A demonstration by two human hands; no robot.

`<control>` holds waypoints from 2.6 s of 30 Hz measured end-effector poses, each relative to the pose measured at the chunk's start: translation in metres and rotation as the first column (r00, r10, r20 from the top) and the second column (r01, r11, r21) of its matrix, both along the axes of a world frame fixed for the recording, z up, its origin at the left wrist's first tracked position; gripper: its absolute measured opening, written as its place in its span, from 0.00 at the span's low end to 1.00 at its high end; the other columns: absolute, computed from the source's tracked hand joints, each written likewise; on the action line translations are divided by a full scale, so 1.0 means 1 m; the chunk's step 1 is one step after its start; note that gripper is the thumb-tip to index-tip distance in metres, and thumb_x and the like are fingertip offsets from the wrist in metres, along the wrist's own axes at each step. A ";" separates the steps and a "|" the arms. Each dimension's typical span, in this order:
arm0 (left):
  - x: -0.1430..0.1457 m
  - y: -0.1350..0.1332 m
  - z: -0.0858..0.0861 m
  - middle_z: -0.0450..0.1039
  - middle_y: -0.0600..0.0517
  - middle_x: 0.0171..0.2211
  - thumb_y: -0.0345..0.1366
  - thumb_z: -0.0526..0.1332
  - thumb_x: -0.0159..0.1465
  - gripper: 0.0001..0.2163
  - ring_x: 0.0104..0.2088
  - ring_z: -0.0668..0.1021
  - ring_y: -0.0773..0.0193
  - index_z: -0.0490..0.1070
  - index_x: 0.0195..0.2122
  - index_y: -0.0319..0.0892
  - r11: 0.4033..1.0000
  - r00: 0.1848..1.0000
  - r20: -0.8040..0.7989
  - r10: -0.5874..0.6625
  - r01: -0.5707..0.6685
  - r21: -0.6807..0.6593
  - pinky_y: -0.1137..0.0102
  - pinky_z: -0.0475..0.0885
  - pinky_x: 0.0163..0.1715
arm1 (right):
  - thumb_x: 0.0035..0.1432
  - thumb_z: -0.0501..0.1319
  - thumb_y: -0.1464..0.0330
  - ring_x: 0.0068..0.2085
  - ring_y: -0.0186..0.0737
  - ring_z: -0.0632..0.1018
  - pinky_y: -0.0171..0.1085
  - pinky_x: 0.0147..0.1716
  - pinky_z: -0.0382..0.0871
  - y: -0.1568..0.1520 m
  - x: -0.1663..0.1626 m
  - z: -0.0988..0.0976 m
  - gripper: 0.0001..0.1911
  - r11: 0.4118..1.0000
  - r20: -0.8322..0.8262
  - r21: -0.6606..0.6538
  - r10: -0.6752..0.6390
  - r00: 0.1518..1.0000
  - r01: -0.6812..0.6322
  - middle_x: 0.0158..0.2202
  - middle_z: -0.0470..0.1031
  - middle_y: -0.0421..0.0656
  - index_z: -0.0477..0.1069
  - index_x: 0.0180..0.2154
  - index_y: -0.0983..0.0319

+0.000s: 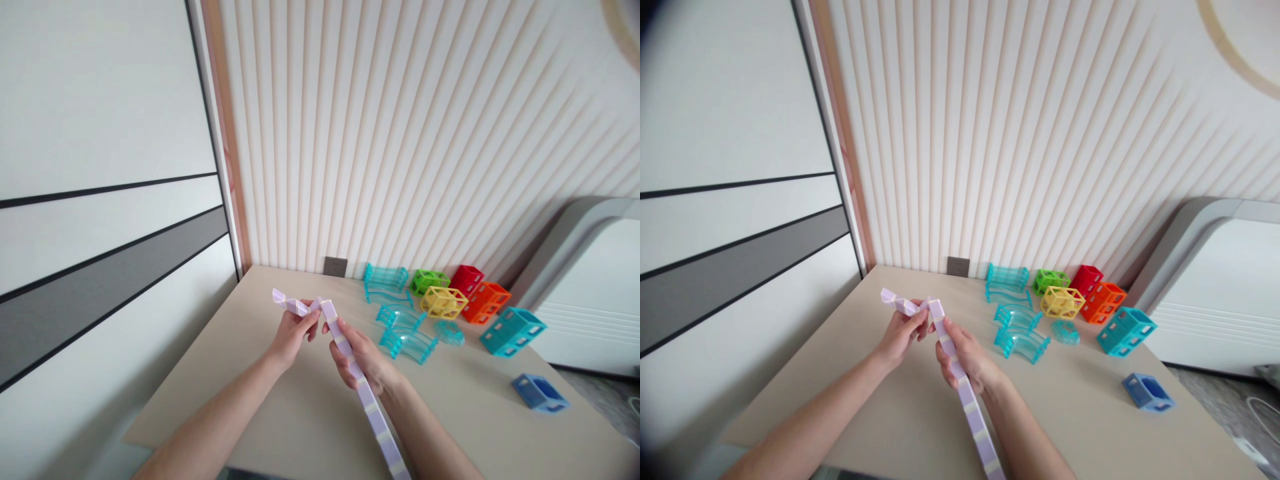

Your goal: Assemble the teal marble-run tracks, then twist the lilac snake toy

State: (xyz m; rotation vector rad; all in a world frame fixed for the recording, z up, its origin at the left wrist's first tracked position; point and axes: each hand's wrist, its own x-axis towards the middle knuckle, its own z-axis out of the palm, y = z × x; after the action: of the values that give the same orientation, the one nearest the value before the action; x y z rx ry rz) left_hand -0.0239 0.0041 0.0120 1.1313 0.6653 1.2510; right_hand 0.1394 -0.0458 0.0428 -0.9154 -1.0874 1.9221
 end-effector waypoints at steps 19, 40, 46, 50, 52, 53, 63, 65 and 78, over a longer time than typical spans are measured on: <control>-0.007 0.006 -0.001 0.53 0.63 0.16 0.52 0.68 0.57 0.21 0.17 0.56 0.74 0.75 0.39 0.37 0.986 0.956 -0.244 -0.163 0.167 -0.005 0.75 0.51 0.17 | 0.62 0.53 0.45 0.10 0.29 0.67 0.26 0.08 0.56 -0.001 0.044 0.050 0.24 0.976 0.601 -0.008 0.179 0.779 -0.218 0.18 0.65 0.30 0.66 0.43 0.59; -0.005 0.001 -0.004 0.66 0.57 0.21 0.60 0.60 0.61 0.27 0.15 0.65 0.74 0.72 0.41 0.36 0.967 0.972 -0.117 -0.203 0.218 0.133 0.76 0.55 0.15 | 0.67 0.46 0.48 0.10 0.31 0.67 0.26 0.08 0.59 0.007 0.017 0.062 0.22 0.970 0.626 0.029 0.171 0.761 -0.242 0.14 0.67 0.31 0.64 0.43 0.59; -0.004 0.000 -0.009 0.66 0.58 0.24 0.57 0.61 0.61 0.24 0.13 0.68 0.74 0.71 0.41 0.37 0.972 0.975 -0.090 -0.202 0.211 0.107 0.77 0.54 0.13 | 0.67 0.45 0.49 0.11 0.32 0.69 0.27 0.10 0.61 0.008 0.019 0.058 0.22 0.956 0.739 0.115 0.099 0.667 -0.270 0.15 0.65 0.31 0.65 0.42 0.59; 0.000 -0.002 -0.008 0.66 0.57 0.20 0.60 0.59 0.61 0.26 0.11 0.66 0.74 0.71 0.34 0.37 0.978 0.977 -0.083 -0.197 0.202 0.057 0.77 0.52 0.12 | 0.68 0.45 0.51 0.12 0.30 0.69 0.26 0.11 0.58 0.005 0.016 0.060 0.21 0.917 0.828 0.251 -0.038 0.559 -0.310 0.16 0.66 0.32 0.65 0.40 0.59; 0.002 -0.003 -0.008 0.64 0.57 0.17 0.63 0.58 0.60 0.28 0.11 0.64 0.74 0.69 0.27 0.37 0.980 0.978 -0.083 -0.193 0.196 0.031 0.76 0.51 0.12 | 0.69 0.44 0.53 0.13 0.29 0.69 0.26 0.13 0.56 0.003 0.013 0.062 0.20 0.890 0.876 0.303 -0.120 0.467 -0.341 0.17 0.67 0.32 0.66 0.39 0.59; 0.003 -0.004 -0.008 0.63 0.58 0.15 0.63 0.57 0.60 0.29 0.10 0.63 0.75 0.67 0.23 0.37 0.981 0.978 -0.085 -0.189 0.191 0.023 0.76 0.51 0.12 | 0.70 0.44 0.55 0.14 0.29 0.70 0.27 0.15 0.56 0.003 0.012 0.063 0.19 0.873 0.898 0.325 -0.165 0.408 -0.363 0.18 0.68 0.33 0.66 0.40 0.59; 0.003 -0.002 -0.014 0.62 0.57 0.13 0.66 0.59 0.56 0.30 0.11 0.63 0.74 0.64 0.19 0.39 0.966 0.965 -0.053 -0.258 0.257 -0.021 0.75 0.52 0.12 | 0.70 0.48 0.55 0.29 0.39 0.79 0.35 0.23 0.48 -0.012 0.005 0.079 0.17 0.725 0.880 0.387 -0.475 -0.007 -0.570 0.27 0.76 0.41 0.68 0.41 0.58; 0.004 -0.002 -0.015 0.61 0.58 0.14 0.65 0.60 0.56 0.29 0.11 0.62 0.74 0.63 0.21 0.40 0.964 0.964 -0.028 -0.265 0.265 -0.022 0.75 0.52 0.12 | 0.71 0.47 0.56 0.29 0.40 0.79 0.35 0.23 0.48 -0.014 0.005 0.078 0.16 0.722 0.880 0.395 -0.475 0.008 -0.568 0.27 0.76 0.41 0.67 0.41 0.58; 0.001 -0.005 -0.005 0.61 0.59 0.16 0.57 0.63 0.60 0.24 0.14 0.62 0.74 0.65 0.25 0.39 0.965 0.964 0.035 -0.263 0.263 0.008 0.76 0.54 0.14 | 0.70 0.40 0.51 0.15 0.32 0.72 0.28 0.14 0.57 -0.010 0.010 0.074 0.21 0.875 0.905 0.331 -0.189 0.381 -0.353 0.20 0.69 0.34 0.61 0.43 0.58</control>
State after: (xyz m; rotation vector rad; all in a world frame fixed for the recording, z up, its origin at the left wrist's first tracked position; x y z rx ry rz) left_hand -0.0230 -0.0010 0.0071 1.1561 0.4689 1.0429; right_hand 0.1492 -0.0561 0.1165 -1.7256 -2.1823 0.9205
